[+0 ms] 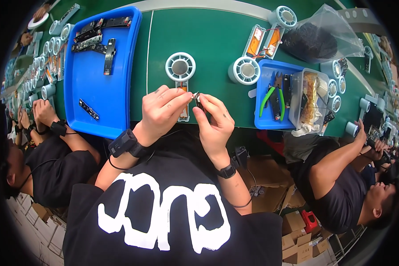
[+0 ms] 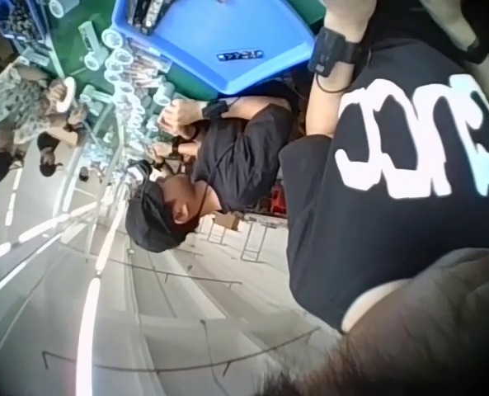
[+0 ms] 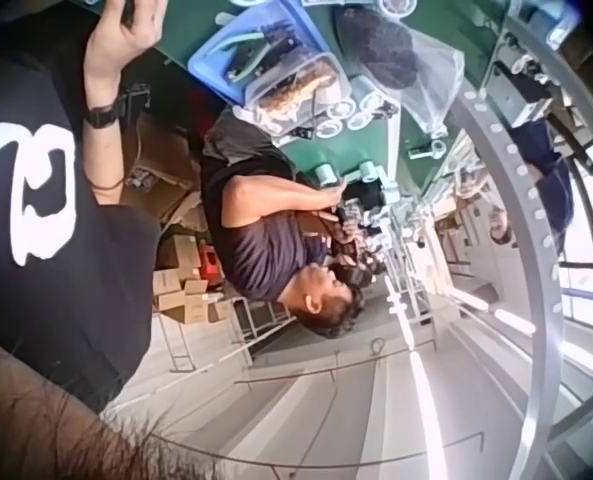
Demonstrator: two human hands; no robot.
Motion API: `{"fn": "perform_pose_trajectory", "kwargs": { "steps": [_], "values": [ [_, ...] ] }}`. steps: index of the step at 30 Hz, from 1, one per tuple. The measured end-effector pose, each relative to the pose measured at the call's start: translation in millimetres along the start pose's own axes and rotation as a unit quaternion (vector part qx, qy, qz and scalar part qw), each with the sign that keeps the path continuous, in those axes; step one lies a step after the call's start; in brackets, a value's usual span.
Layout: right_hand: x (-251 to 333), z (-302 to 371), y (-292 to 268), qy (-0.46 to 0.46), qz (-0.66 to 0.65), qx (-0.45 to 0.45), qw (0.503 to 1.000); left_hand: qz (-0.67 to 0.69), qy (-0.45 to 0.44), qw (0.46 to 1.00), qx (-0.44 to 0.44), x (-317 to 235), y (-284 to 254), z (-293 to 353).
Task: The person picks up a circuit board and a fan housing, connects the wires from the housing to the board, and presses the board into the housing. After fitting the board, the person sets the assembled unit onto the table and reaches for another circuit board.
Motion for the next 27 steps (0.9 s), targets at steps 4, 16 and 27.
{"fn": "perform_pose_trajectory", "kwargs": {
  "steps": [4,16,27],
  "values": [
    [0.8,-1.2,-2.2,0.016,0.005,0.001,1.000,-0.016,-0.001,1.000,-0.002,-2.8,-1.3,-3.4],
    [4.6,-4.1,-5.2,0.079,0.035,0.013,0.996,-0.006,0.001,1.000,0.001,0.2,5.2,-3.3],
    [9.9,-17.1,-8.5,0.130,0.014,0.043,0.990,0.033,0.010,0.998,0.047,5.0,1.3,-11.5]
  ]
}}
Point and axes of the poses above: each hand's wrist, its own z-axis away from the middle knuckle, its own y-axis out of the palm, x = y × z, the point moved 5 cm from there along -z, towards the middle knuckle, and after that the axes turned 5 degrees about -y, right-handed, at the moved point
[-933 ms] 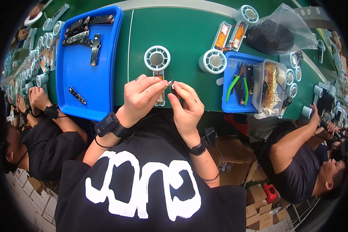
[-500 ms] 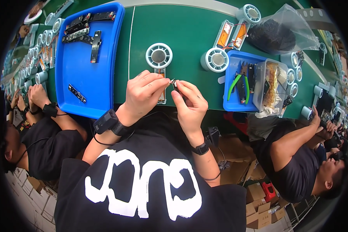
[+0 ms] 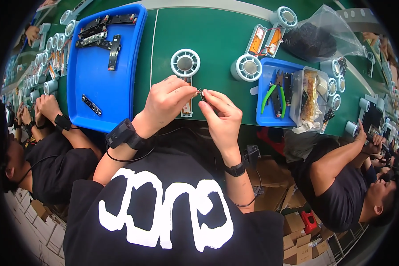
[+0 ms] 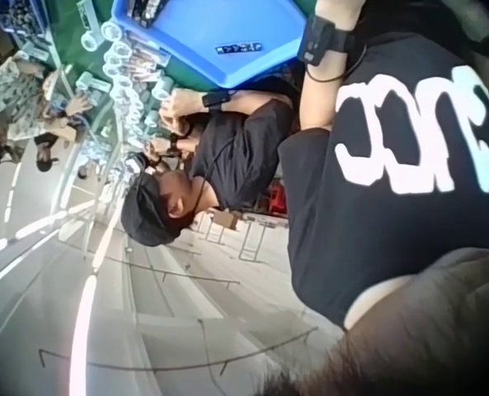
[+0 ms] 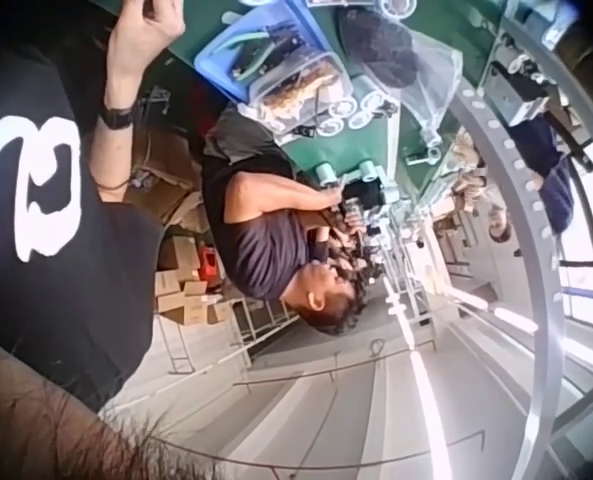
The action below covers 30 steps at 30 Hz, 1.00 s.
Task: The person picks up a circuit board and a fan housing, connects the wires from the housing to the board, and presses the board into the housing. After fitting the board, the person sets the assembled unit onto the table and reaches for another circuit board.
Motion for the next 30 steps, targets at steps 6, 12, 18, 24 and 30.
{"fn": "perform_pose_trajectory", "kwargs": {
  "steps": [6,12,18,24,30],
  "values": [
    [-2.3,-1.6,-3.6,0.013,-0.039,0.005,0.999,0.009,0.019,0.998,0.060,-2.2,-5.0,-11.9],
    [2.9,-4.4,-3.9,0.040,-0.040,0.046,0.997,0.018,0.033,0.995,0.096,1.3,-6.8,-13.5],
    [7.5,-6.0,-3.7,0.022,-0.008,0.060,0.998,0.020,0.028,0.991,0.127,2.8,-6.3,-14.1],
    [5.2,-12.2,3.5,0.078,-0.049,0.046,0.995,0.026,-0.096,0.995,-0.030,-3.9,-20.1,1.7],
    [9.0,-16.3,5.7,0.080,-0.066,0.052,0.993,-0.007,-0.098,0.994,-0.051,-5.6,-10.9,18.4]
  ]
}}
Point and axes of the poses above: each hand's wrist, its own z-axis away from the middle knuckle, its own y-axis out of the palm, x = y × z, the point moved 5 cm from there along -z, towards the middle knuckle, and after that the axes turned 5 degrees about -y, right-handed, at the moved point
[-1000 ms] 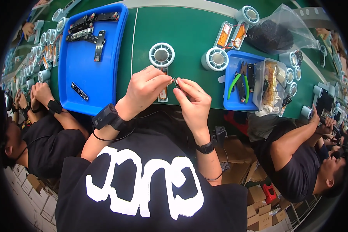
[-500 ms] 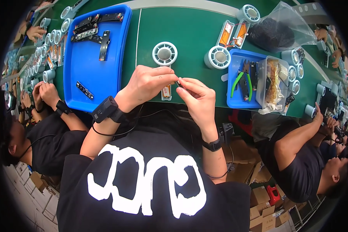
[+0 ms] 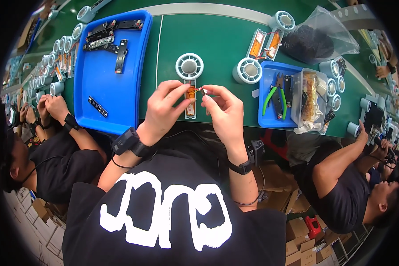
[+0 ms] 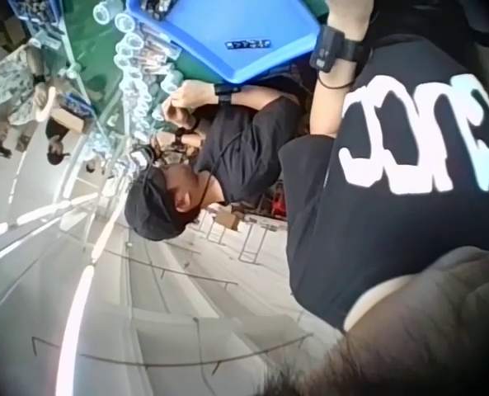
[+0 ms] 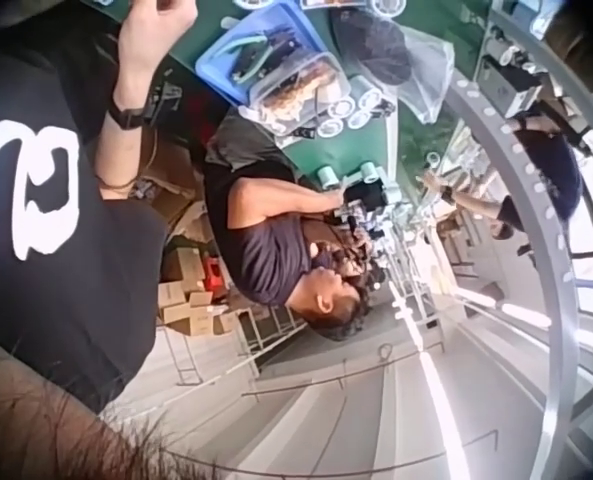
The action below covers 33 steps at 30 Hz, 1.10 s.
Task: The person picks up a circuit board and a fan housing, connects the wires from the housing to the board, and presses the board into the housing. After fitting the board, the person sets the assembled unit onto the table and reaches for another circuit board.
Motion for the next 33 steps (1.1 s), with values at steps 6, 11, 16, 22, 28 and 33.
{"fn": "perform_pose_trajectory", "kwargs": {
  "steps": [6,11,16,22,28,33],
  "values": [
    [5.8,-4.9,3.9,-0.007,0.009,0.018,1.000,-0.009,0.012,1.000,0.001,7.6,3.8,-5.0],
    [-6.0,0.6,1.7,0.010,-0.029,-0.006,1.000,0.025,0.026,0.999,0.002,11.1,0.3,-12.3],
    [-7.9,-0.5,5.8,0.001,-0.027,-0.007,1.000,0.014,0.027,0.999,-0.023,5.9,0.3,-5.5],
    [1.9,8.7,13.2,-0.058,0.087,-0.059,0.993,-0.087,0.065,0.994,-0.008,1.4,-1.4,-2.8],
    [-1.6,15.3,22.7,-0.094,0.134,-0.092,0.982,-0.033,-0.033,0.999,-0.018,8.5,7.1,-10.1],
    [-2.2,18.4,23.1,-0.069,0.144,-0.095,0.983,-0.013,-0.006,0.999,-0.049,10.7,6.5,-8.0]
  ]
}}
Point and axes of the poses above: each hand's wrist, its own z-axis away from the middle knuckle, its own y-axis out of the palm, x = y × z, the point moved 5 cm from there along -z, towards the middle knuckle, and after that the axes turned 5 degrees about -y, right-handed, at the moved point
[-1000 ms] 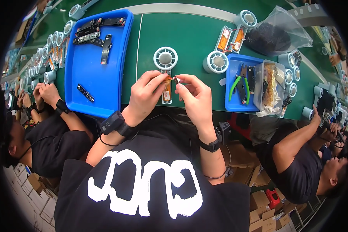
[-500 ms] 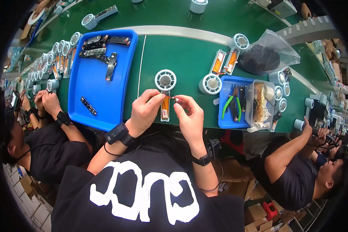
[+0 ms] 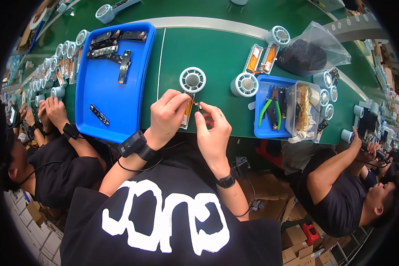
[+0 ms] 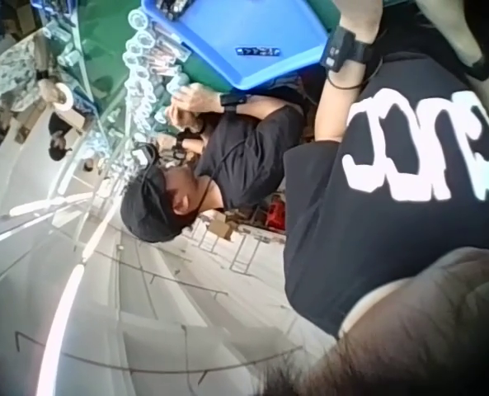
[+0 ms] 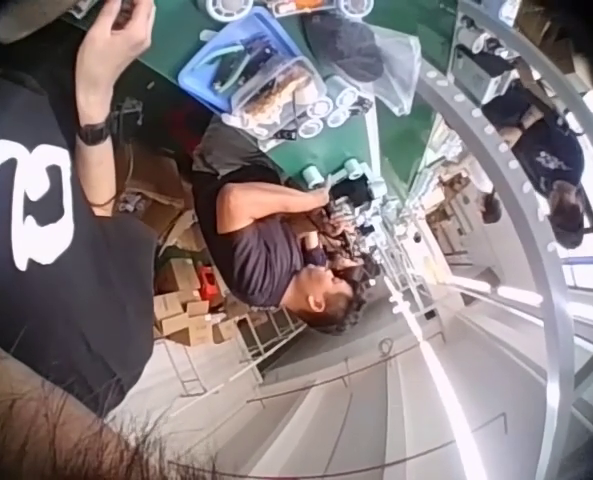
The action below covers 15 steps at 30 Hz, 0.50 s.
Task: The person picks up a circuit board and a fan housing, connects the wires from the housing to the board, and presses the board into the housing. After fitting the board, the person sets the assembled unit onto the table and reaches for another circuit board.
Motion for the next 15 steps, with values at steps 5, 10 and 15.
{"fn": "perform_pose_trajectory", "kwargs": {
  "steps": [5,10,15],
  "values": [
    [-0.8,-2.3,-1.0,-0.006,-0.003,0.002,1.000,-0.068,0.063,0.995,0.042,-6.6,-5.0,1.6],
    [2.1,-0.9,1.8,-0.022,0.022,-0.001,1.000,-0.142,0.052,0.983,0.106,-15.8,-3.3,5.3],
    [1.7,-3.4,9.6,-0.035,0.044,-0.023,0.998,-0.180,0.047,0.974,0.131,-13.3,-1.8,4.6]
  ]
}}
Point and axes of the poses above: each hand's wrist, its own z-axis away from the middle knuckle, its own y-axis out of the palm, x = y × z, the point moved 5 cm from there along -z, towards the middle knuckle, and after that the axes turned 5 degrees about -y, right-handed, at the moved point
